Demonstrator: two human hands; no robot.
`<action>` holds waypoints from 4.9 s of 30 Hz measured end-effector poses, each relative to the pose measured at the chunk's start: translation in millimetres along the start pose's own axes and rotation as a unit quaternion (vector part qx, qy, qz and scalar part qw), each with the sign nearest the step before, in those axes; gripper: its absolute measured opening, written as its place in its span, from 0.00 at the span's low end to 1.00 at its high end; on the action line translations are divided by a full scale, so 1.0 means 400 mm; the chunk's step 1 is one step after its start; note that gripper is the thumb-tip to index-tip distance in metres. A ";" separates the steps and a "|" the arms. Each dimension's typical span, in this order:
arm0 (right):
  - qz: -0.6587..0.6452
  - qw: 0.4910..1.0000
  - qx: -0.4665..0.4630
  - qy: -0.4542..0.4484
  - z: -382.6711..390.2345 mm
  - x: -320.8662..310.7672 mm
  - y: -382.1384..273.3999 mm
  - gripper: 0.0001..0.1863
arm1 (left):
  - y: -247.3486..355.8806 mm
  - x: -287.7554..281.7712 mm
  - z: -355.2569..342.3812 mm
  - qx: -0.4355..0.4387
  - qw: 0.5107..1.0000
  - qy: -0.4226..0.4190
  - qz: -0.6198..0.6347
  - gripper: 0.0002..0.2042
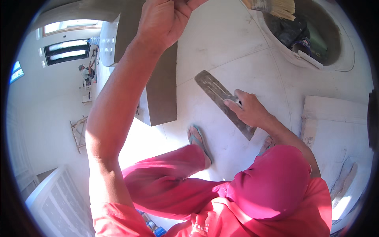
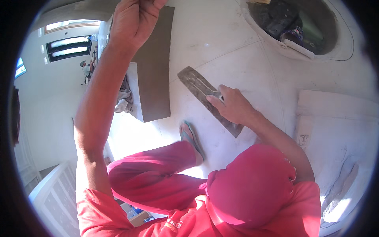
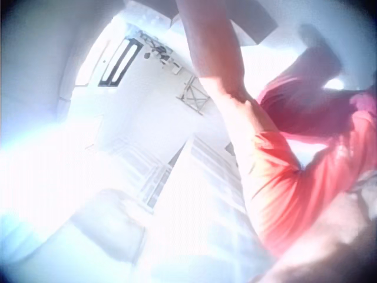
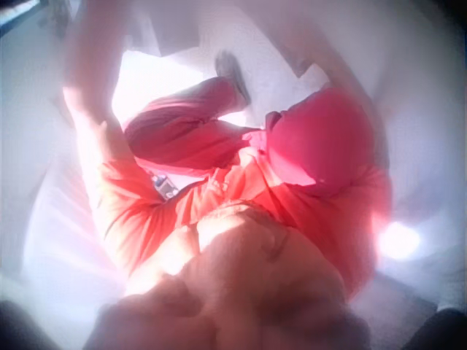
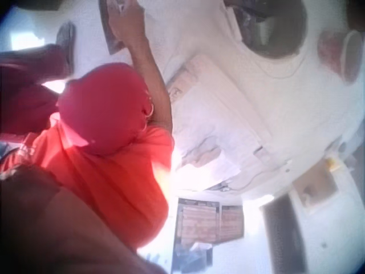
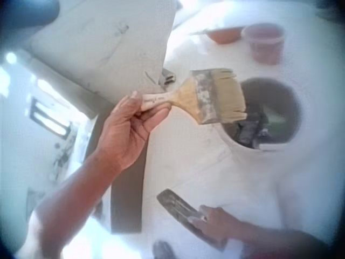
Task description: The person applies a layer of wet cement to a low wall structure, smoothing the surface with a trowel and finishing it with a large brush.
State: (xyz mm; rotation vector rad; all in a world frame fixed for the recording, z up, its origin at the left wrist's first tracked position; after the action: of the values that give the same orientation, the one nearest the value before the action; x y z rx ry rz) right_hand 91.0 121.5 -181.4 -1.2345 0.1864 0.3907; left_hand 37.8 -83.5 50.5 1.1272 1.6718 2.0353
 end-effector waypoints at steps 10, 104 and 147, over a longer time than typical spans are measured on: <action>0.256 0.964 0.024 0.065 0.105 -0.179 -0.109 0.26 | 0.292 -0.589 0.636 0.017 0.983 0.102 -0.150 0.13; -0.206 0.902 0.023 0.378 -0.456 0.926 -0.323 0.31 | 0.568 -0.660 1.155 0.161 0.684 0.468 -0.536 0.18; -0.435 0.876 0.021 0.207 -0.719 0.356 -0.350 0.37 | 0.086 -0.848 0.930 -0.070 0.800 0.199 -0.561 0.14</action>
State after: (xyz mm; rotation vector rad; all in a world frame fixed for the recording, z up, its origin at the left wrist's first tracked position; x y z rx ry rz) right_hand 296.8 -161.0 -201.2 -1.2187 -0.0125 -0.6646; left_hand 533.0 -49.5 -39.3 -0.4076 1.6537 1.5155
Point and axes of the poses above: each hand's wrist, its own z-axis away from the middle knuckle, its own x-axis out of the palm, y = z × x, the point moved 9 cm from there along -z, towards the middle knuckle, and after that the axes turned 14 degrees about z, right-handed, at the moved point
